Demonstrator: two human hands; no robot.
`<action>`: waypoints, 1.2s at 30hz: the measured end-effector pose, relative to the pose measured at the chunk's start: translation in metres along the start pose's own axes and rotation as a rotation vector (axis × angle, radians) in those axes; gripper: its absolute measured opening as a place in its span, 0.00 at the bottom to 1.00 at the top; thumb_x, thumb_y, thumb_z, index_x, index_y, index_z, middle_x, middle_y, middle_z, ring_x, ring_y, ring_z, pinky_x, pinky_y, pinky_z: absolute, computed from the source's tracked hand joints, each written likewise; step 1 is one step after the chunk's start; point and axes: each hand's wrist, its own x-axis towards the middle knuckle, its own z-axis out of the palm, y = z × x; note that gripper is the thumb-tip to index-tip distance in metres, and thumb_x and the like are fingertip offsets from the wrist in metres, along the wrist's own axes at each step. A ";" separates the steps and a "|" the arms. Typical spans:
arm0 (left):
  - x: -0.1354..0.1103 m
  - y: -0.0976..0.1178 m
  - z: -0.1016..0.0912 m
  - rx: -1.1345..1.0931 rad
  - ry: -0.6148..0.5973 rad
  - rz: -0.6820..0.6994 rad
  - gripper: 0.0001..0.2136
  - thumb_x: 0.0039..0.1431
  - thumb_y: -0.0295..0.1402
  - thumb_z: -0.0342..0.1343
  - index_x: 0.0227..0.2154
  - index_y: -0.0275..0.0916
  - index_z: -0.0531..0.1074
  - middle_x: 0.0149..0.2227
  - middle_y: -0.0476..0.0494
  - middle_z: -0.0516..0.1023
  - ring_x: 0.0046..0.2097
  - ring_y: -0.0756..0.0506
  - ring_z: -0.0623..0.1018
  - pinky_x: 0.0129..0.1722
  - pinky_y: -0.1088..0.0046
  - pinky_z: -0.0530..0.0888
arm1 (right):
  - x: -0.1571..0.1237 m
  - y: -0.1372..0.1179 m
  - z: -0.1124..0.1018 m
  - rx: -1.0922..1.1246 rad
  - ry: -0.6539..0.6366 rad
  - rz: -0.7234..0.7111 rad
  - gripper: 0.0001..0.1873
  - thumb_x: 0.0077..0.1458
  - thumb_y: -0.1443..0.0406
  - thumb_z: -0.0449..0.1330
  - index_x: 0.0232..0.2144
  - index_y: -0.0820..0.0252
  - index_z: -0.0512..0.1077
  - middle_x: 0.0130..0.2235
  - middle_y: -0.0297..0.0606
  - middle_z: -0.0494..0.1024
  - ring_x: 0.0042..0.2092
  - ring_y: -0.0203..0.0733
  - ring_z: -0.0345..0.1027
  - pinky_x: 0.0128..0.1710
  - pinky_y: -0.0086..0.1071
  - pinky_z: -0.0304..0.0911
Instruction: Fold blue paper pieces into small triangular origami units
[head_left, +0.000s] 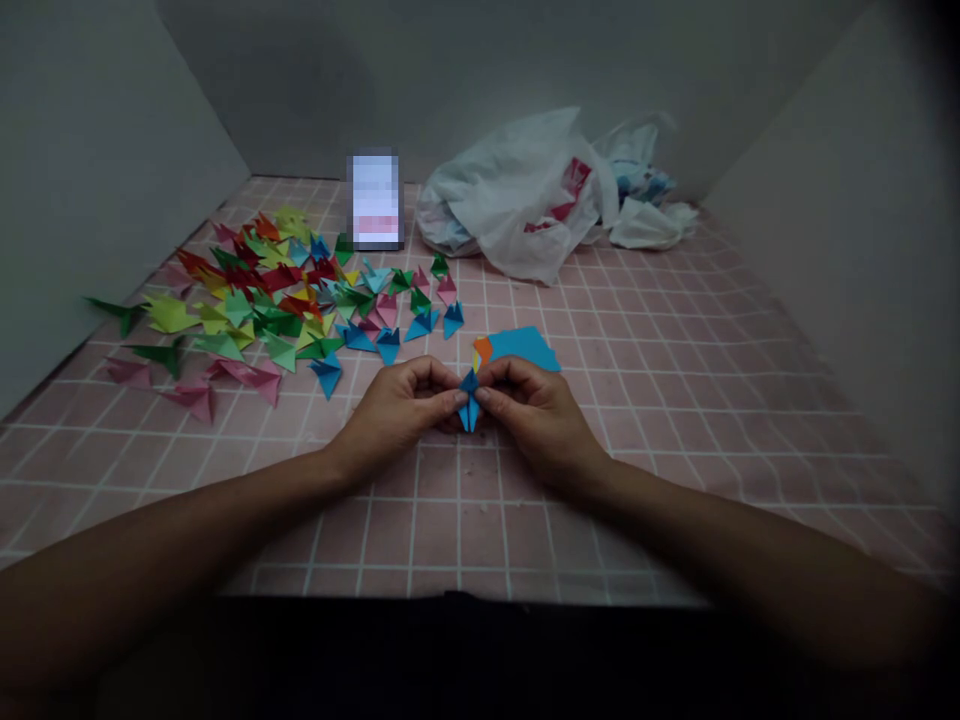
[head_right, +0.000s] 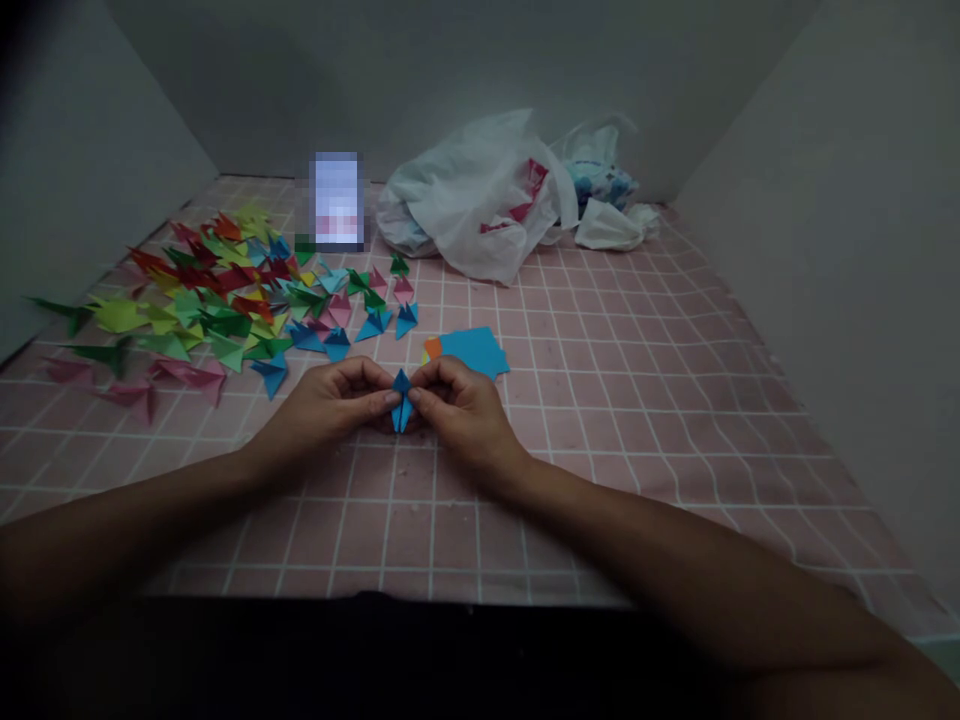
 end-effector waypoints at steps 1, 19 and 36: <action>0.000 0.000 0.000 -0.004 0.003 -0.001 0.13 0.48 0.37 0.70 0.31 0.36 0.74 0.28 0.50 0.78 0.30 0.50 0.79 0.34 0.72 0.79 | 0.000 0.001 0.000 0.001 0.003 -0.005 0.09 0.54 0.63 0.67 0.31 0.57 0.70 0.29 0.30 0.74 0.31 0.36 0.72 0.34 0.33 0.73; -0.001 0.009 0.001 0.090 -0.023 -0.057 0.06 0.46 0.33 0.64 0.26 0.36 0.76 0.22 0.53 0.74 0.24 0.53 0.71 0.26 0.78 0.67 | -0.002 -0.005 -0.001 -0.098 -0.050 0.020 0.09 0.55 0.63 0.65 0.28 0.59 0.69 0.27 0.29 0.72 0.27 0.32 0.68 0.29 0.30 0.66; -0.001 0.008 0.002 0.104 -0.105 -0.142 0.07 0.43 0.34 0.62 0.23 0.37 0.71 0.19 0.54 0.72 0.22 0.52 0.70 0.24 0.77 0.64 | 0.000 -0.012 -0.001 -0.308 -0.083 -0.001 0.13 0.56 0.56 0.62 0.25 0.58 0.69 0.23 0.30 0.69 0.25 0.35 0.63 0.26 0.30 0.58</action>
